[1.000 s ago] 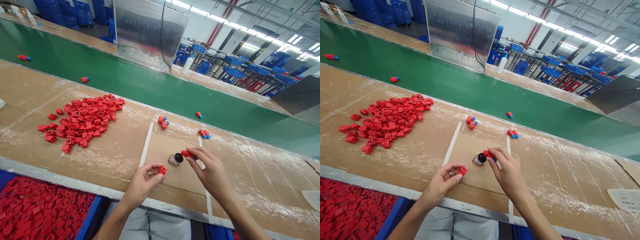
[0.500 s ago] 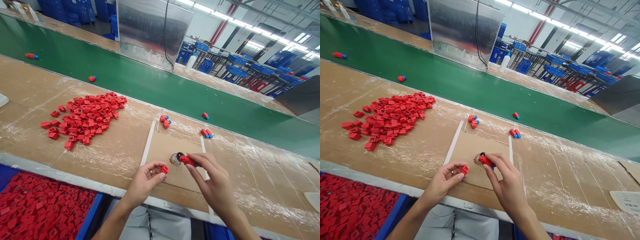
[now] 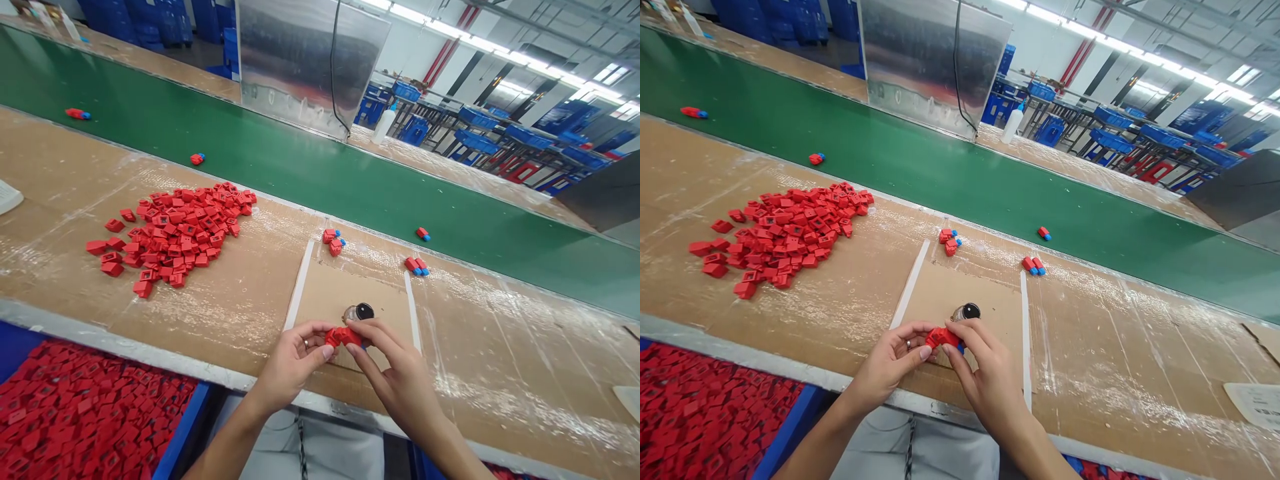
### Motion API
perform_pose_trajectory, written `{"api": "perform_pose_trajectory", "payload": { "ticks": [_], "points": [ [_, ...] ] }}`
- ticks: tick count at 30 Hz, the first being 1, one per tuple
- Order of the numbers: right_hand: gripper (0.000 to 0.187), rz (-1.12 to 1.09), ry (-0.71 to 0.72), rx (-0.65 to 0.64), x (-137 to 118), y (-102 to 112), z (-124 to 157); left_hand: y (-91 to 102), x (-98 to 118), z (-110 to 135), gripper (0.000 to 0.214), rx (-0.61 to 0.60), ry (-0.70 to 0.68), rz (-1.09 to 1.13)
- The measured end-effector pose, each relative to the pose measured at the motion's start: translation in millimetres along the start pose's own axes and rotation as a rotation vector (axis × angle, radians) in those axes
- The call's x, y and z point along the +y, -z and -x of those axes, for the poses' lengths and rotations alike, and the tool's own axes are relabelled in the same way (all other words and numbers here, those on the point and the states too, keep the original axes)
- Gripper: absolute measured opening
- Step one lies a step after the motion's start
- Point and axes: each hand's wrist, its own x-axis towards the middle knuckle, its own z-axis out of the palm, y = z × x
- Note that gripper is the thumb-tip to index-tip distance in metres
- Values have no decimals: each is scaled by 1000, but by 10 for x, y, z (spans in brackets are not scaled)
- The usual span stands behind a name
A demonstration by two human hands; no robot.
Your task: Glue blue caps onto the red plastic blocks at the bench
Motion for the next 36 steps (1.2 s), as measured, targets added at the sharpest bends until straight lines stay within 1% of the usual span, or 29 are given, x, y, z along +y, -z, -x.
{"api": "perform_pose_trajectory", "payload": {
  "ticks": [9, 15, 17, 23, 28, 31, 33, 34, 36],
  "points": [
    [20, 12, 10, -18, 61, -61, 52, 7, 0, -2, 35, 10, 41, 10],
    [17, 9, -6, -18, 38, -103, 84, -20, 16, -8, 28, 39, 31, 1],
    [17, -9, -15, -32, 36, -121, 102, -27, 23, -8, 29, 49, 44, -3],
    [18, -54, -33, -97, 68, -138, 130, -28, 26, 1, 28, 18, 52, 7],
    [20, -38, 13, -103, -48, -167, 90, -27, 37, 22, 25, -1, 37, -54],
    [26, -4, 59, -61, -168, -238, 48, -25, 66, 39, 19, -55, -1, -126],
    [28, -21, 50, -3, -214, -277, 28, -17, 75, 46, 20, -95, -9, -99],
    [28, -53, 29, 23, -218, -289, 25, -10, 73, 47, 24, -101, -4, -67],
    [25, -140, -40, 75, -191, -298, 38, 5, 56, 40, 37, -84, 23, -21]
  ]
}}
